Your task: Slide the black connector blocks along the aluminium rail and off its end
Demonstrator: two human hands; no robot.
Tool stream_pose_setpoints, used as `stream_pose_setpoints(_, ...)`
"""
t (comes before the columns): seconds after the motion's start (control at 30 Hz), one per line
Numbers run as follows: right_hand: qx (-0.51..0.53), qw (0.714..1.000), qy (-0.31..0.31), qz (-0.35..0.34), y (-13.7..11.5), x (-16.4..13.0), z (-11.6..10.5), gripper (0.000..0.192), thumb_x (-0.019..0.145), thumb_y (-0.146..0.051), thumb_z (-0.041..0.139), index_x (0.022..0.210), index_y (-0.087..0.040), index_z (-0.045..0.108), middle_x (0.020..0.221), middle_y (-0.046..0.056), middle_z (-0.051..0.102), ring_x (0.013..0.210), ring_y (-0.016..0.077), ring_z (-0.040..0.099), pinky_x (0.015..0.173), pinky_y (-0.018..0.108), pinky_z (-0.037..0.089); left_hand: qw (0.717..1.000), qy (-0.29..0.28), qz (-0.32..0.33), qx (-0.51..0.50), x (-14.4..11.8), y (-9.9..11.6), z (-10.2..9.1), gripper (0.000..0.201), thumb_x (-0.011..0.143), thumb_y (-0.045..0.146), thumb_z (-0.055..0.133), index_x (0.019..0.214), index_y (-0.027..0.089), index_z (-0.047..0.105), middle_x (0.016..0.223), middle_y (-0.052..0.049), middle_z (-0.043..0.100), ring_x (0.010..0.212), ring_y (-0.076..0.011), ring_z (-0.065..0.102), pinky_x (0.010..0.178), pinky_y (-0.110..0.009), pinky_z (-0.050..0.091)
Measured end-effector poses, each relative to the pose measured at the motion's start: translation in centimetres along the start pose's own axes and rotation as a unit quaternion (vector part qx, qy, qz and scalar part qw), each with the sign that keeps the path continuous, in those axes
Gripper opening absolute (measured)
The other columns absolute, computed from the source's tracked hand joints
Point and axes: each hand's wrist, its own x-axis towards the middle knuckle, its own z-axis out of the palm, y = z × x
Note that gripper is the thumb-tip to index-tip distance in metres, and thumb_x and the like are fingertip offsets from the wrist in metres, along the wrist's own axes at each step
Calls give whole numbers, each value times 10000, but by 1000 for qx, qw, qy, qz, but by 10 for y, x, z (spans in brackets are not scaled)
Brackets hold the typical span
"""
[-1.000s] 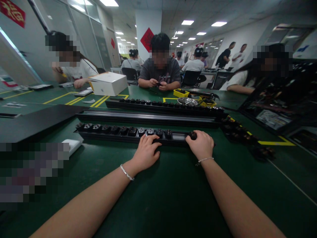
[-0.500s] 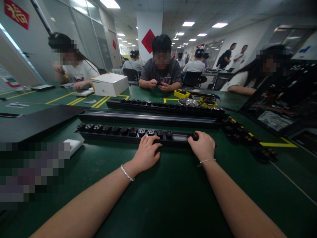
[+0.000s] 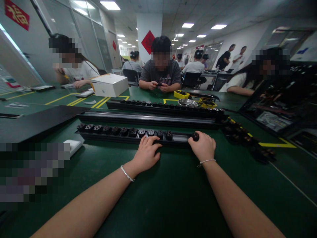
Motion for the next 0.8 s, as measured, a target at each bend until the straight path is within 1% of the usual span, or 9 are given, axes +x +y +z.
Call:
stream_pose_setpoints(0.17,-1,1000,-3,6,-1,0,-1,416,745,-348,443,1071,-154,613,1073,106,639,1060,266,510,972,460,291,1000,-1,0,2,1,1,-1,302,794,248,555,1085,231,633,1283,-70,508,1235,-256,423,1132,-544,180)
stream_pose_setpoints(0.37,-1,1000,-11,7,1,1,-2,418,750,-348,454,1087,-155,608,1069,106,635,1050,258,517,969,446,312,1000,-5,-3,-1,1,1,-2,295,795,251,553,1077,231,638,1287,-66,506,1240,-256,420,1132,-545,182)
stream_pose_setpoints(0.6,-22,1000,-6,13,7,4,-1,480,733,-400,471,1121,-147,596,1102,120,620,1089,283,488,980,492,292,1000,-1,4,0,1,-1,0,296,806,266,546,1087,226,632,1289,-70,500,1246,-257,413,1138,-542,164)
stream_pose_setpoints(0.8,-23,1000,-8,13,9,6,0,496,727,-421,463,1123,-153,596,1095,118,617,1065,282,497,969,491,297,1000,2,6,2,1,0,1,299,799,268,559,1085,229,638,1284,-68,499,1243,-256,412,1140,-533,165)
